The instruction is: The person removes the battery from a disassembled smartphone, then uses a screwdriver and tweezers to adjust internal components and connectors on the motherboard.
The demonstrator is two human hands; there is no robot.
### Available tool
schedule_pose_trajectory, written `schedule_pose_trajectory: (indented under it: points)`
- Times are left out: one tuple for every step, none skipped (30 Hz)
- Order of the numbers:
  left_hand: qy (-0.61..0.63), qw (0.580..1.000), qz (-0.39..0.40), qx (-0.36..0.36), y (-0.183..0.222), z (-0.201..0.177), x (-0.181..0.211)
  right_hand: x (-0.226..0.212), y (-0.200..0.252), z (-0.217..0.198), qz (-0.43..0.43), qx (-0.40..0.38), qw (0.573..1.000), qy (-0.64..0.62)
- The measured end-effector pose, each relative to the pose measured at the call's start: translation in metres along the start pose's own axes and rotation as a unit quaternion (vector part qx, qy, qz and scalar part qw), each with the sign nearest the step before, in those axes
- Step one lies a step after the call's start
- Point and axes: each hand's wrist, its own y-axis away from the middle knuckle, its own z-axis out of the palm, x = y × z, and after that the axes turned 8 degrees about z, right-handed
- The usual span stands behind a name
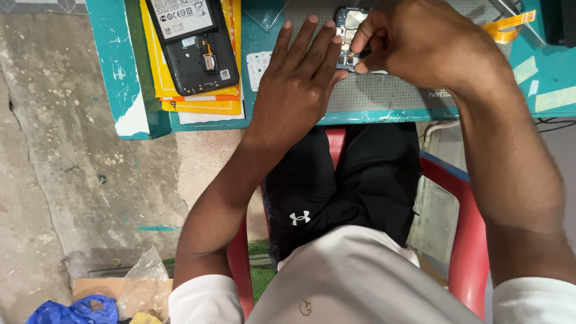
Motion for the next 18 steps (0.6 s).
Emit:
schedule_pose_trajectory:
  points:
    - [-0.001, 1.0, 0.001, 0.001, -0.0001, 0.0002, -0.0001, -0.0005, 0.0001, -0.0002, -0.004, 0.002, 1.0, -0.001]
    - [-0.001, 1.0, 0.003, 0.001, 0.0, 0.0004, -0.0003, -0.0012, 0.0001, -0.0005, 0.002, -0.003, 1.0, 0.005]
    - [-0.002, 1.0, 0.004, 0.001, 0.0002, 0.0004, -0.0001, -0.0023, -0.0004, -0.0009, 0.009, -0.007, 1.0, 0.011]
    - [0.0, 1.0, 0.003, 0.001, -0.0001, 0.0005, -0.0001, -0.0033, -0.0005, -0.0016, 0.015, -0.01, 1.0, 0.017]
    - [0.002, 1.0, 0.003, 0.001, -0.0003, 0.0005, 0.0001, -0.0043, -0.0003, -0.0021, 0.012, -0.012, 1.0, 0.016]
    - [0.002, 1.0, 0.002, 0.001, -0.0006, 0.0001, -0.0001, -0.0056, -0.0009, -0.0027, 0.009, -0.014, 1.0, 0.015]
    - [0.002, 1.0, 0.002, 0.001, -0.0008, -0.0004, -0.0004, -0.0066, -0.0013, -0.0032, 0.005, -0.016, 1.0, 0.013]
    - [0.002, 1.0, 0.002, 0.001, -0.0007, -0.0004, 0.0, -0.0069, -0.0011, -0.0034, 0.012, -0.019, 1.0, 0.01]
    - [0.002, 1.0, 0.002, 0.001, -0.0006, -0.0003, 0.0004, -0.007, -0.0011, -0.0033, 0.018, -0.022, 1.0, 0.006]
    - [0.002, 1.0, 0.003, 0.001, -0.0006, -0.0002, 0.0006, -0.0067, -0.0012, -0.0033, 0.024, -0.024, 0.999, 0.003]
    - [0.002, 1.0, 0.003, 0.001, -0.0007, 0.0, 0.0007, -0.0062, -0.0009, -0.0031, 0.023, -0.021, 1.0, -0.001]
    - [0.001, 1.0, 0.004, 0.0, -0.0002, -0.0003, 0.0008, -0.0057, -0.0004, -0.0021, 0.02, -0.019, 1.0, -0.005]
    - [0.002, 1.0, 0.003, 0.001, -0.0002, -0.0003, 0.0008, -0.0049, 0.0, -0.0012, 0.018, -0.016, 1.0, -0.01]
    - [0.002, 1.0, 0.002, 0.002, -0.0007, 0.0001, 0.0008, -0.0035, -0.0001, -0.0014, 0.009, -0.018, 1.0, -0.013]
    - [0.003, 1.0, 0.001, 0.003, -0.0012, 0.0002, 0.0008, -0.0018, -0.0007, -0.0027, -0.001, -0.021, 1.0, -0.015]
    - [0.004, 1.0, 0.002, 0.004, -0.0015, -0.0001, 0.0008, -0.0006, -0.0012, -0.0037, -0.01, -0.023, 1.0, -0.018]
    - [0.006, 1.0, 0.002, 0.004, -0.0017, -0.0007, 0.0006, 0.0004, 0.0003, -0.004, -0.005, -0.018, 1.0, -0.016]
    - [0.007, 1.0, 0.0, 0.003, -0.0013, -0.0015, 0.0005, 0.0015, 0.0031, -0.0039, 0.0, -0.015, 1.0, -0.015]
